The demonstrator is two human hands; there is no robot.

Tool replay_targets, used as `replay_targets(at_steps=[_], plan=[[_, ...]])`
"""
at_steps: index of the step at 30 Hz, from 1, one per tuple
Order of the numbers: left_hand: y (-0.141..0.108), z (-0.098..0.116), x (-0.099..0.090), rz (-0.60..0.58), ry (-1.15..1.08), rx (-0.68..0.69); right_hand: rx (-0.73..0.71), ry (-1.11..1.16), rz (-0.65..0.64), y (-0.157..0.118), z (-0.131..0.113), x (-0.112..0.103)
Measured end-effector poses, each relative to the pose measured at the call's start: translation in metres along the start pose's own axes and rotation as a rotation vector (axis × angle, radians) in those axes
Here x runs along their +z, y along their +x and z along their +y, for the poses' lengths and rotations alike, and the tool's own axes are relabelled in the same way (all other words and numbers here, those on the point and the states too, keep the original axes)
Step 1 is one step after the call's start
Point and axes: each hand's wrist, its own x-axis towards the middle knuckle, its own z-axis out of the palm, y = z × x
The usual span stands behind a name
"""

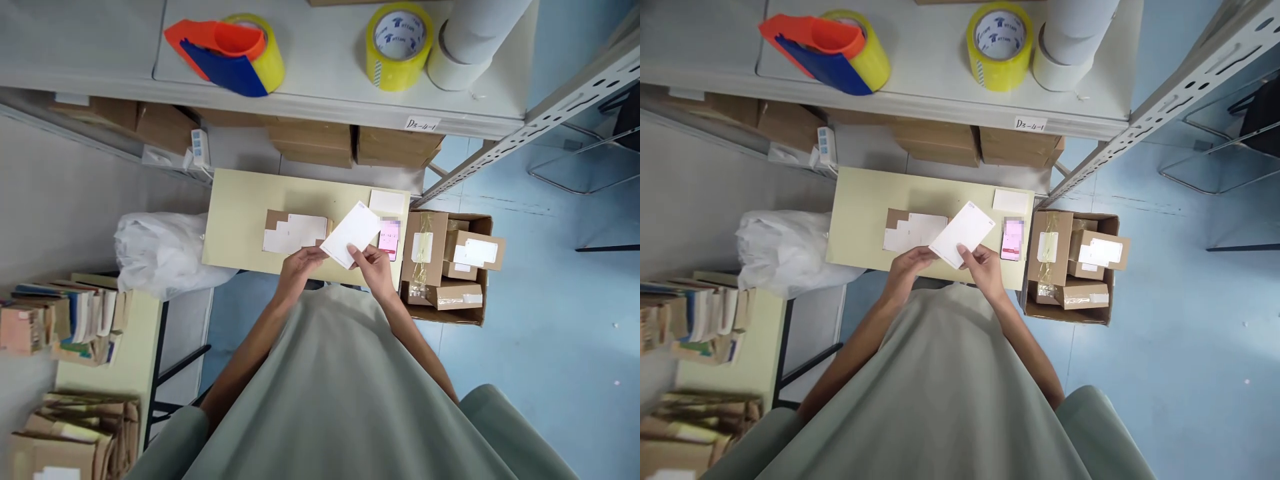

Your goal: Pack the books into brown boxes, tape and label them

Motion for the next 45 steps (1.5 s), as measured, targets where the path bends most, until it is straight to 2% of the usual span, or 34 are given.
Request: replay_targets(at_steps=[2, 7, 13, 17, 29, 37, 41, 45], plan=[[-0.004, 0.011, -0.003, 0.021, -0.022, -0.015, -0.023, -0.023, -0.022, -0.005, -0.009, -0.001], [-0.014, 0.041, -0.011, 0.053, -0.002, 0.058, -0.050, -0.056, -0.050, -0.017, -0.026, -0.003], [-0.020, 0.062, -0.020, 0.012, 0.046, 0.132, -0.028, -0.080, -0.038, -0.024, -0.037, -0.005], [-0.021, 0.062, -0.023, -0.007, 0.074, 0.189, -0.026, -0.095, -0.036, -0.028, -0.040, -0.005], [-0.032, 0.051, -0.029, -0.055, 0.063, 0.159, 0.017, -0.083, -0.091, -0.037, -0.036, -0.003], [-0.041, 0.057, -0.030, -0.036, 0.098, 0.191, -0.002, -0.079, -0.122, -0.041, -0.037, -0.003], [-0.045, 0.057, -0.031, -0.050, 0.088, 0.199, 0.042, -0.104, -0.143, -0.041, -0.036, -0.002], [-0.050, 0.052, -0.030, -0.051, 0.046, 0.215, 0.147, -0.066, -0.240, -0.033, -0.023, 0.002]])
